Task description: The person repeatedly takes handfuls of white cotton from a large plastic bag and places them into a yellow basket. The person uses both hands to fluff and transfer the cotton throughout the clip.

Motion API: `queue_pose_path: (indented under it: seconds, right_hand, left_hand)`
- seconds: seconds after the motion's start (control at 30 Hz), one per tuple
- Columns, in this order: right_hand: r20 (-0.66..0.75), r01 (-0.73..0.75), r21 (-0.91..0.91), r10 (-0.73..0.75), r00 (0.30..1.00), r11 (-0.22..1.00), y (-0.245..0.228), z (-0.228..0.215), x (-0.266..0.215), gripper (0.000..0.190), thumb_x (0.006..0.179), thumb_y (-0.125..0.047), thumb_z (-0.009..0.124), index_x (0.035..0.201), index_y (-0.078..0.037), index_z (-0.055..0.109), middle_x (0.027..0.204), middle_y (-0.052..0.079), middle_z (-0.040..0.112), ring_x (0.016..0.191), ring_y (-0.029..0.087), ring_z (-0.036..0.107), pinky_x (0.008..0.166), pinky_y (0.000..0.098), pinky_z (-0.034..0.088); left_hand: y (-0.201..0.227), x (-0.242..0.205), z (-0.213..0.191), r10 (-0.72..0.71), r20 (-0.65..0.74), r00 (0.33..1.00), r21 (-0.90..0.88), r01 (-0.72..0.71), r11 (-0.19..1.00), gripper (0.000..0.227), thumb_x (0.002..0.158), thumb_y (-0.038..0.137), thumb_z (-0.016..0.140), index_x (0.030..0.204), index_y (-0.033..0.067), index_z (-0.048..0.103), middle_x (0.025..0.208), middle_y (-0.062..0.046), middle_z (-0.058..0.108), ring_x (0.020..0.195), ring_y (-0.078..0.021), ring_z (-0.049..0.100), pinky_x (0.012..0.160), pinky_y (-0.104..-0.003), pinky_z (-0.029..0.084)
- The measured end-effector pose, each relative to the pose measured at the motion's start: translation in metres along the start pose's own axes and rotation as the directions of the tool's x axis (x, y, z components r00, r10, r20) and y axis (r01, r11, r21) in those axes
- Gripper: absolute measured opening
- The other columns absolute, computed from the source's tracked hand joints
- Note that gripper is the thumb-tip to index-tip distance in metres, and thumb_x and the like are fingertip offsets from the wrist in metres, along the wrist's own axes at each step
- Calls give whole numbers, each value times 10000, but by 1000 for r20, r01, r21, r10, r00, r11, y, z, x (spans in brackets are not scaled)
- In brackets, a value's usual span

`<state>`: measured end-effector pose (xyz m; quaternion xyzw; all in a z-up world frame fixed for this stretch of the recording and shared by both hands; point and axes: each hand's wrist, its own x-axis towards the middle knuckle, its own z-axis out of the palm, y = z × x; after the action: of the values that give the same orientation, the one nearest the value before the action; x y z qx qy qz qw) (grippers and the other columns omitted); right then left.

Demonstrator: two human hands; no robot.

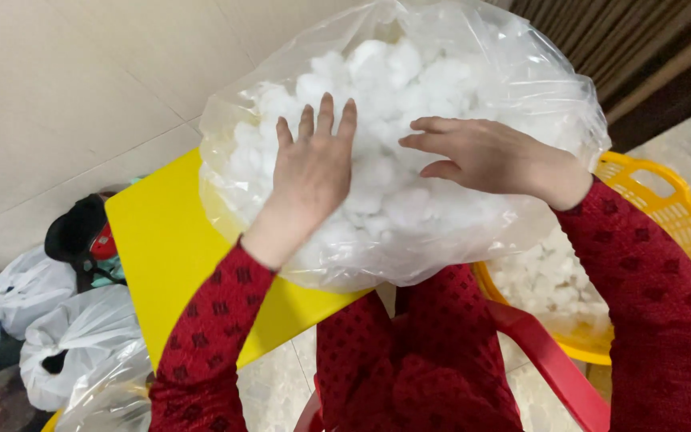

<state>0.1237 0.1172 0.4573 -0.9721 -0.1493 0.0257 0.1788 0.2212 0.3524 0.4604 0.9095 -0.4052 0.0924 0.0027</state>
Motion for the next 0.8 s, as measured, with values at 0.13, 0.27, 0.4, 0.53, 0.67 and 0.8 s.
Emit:
queue_pose_path:
  seconds: [0.13, 0.27, 0.4, 0.53, 0.67, 0.8]
  right_hand:
    - [-242, 10, 16, -6, 970, 1000, 5, -16, -78, 484, 929, -327, 659, 1376, -145, 612, 1417, 60, 616, 1190, 301, 642, 966, 408, 532]
    - [-134, -250, 182, 276, 952, 951, 39, 0, -184, 547, 886, -411, 648, 1396, -216, 612, 1402, -4, 633, 1098, 244, 703, 872, 368, 569]
    - [27, -510, 282, 525, 851, 813, 122, 58, -293, 674, 858, -395, 621, 1487, -173, 526, 1489, 90, 566, 1145, 313, 660, 927, 415, 526]
    - [85, -699, 388, 732, 676, 601, 238, 155, -390, 651, 880, -408, 665, 1443, -117, 517, 1374, 167, 636, 1162, 350, 664, 953, 437, 533]
    - [121, -921, 213, 927, 355, 325, 339, 281, -458, 589, 923, -441, 679, 1410, -120, 595, 1211, 215, 712, 1147, 411, 658, 991, 493, 515]
    - [130, -923, 334, 961, 245, 190, 405, 403, -476, 594, 914, -410, 715, 1393, -75, 606, 1328, 244, 656, 1249, 401, 618, 1049, 477, 501]
  left_hand:
    - [104, -75, -6, 252, -323, 912, -216, -330, 919, 681, 848, 10, 526, 1524, -2, 446, 1582, -218, 465, 1474, -429, 486, 1217, -615, 354]
    - [208, -72, 51, 507, -352, 787, -567, -610, 553, 460, 1015, 89, 552, 1466, -2, 555, 1535, -174, 537, 1457, -352, 536, 1228, -503, 424]
    - [304, -41, 145, 575, -318, 754, -631, -621, 465, 449, 1009, 102, 530, 1441, -3, 587, 1462, -172, 591, 1414, -345, 546, 1226, -490, 435]
    - [379, -13, 225, 667, -222, 711, -577, -647, 498, 404, 954, 125, 528, 1333, 24, 624, 1408, -168, 627, 1391, -346, 544, 1186, -519, 392]
    - [426, 8, 271, 720, -97, 687, -607, -614, 504, 402, 969, 166, 545, 1335, 15, 616, 1414, -185, 603, 1397, -356, 513, 1177, -525, 358]
    - [448, 29, 302, 729, 40, 683, -703, -499, 507, 439, 933, 174, 609, 1342, 14, 617, 1408, -196, 587, 1388, -375, 489, 1157, -517, 353]
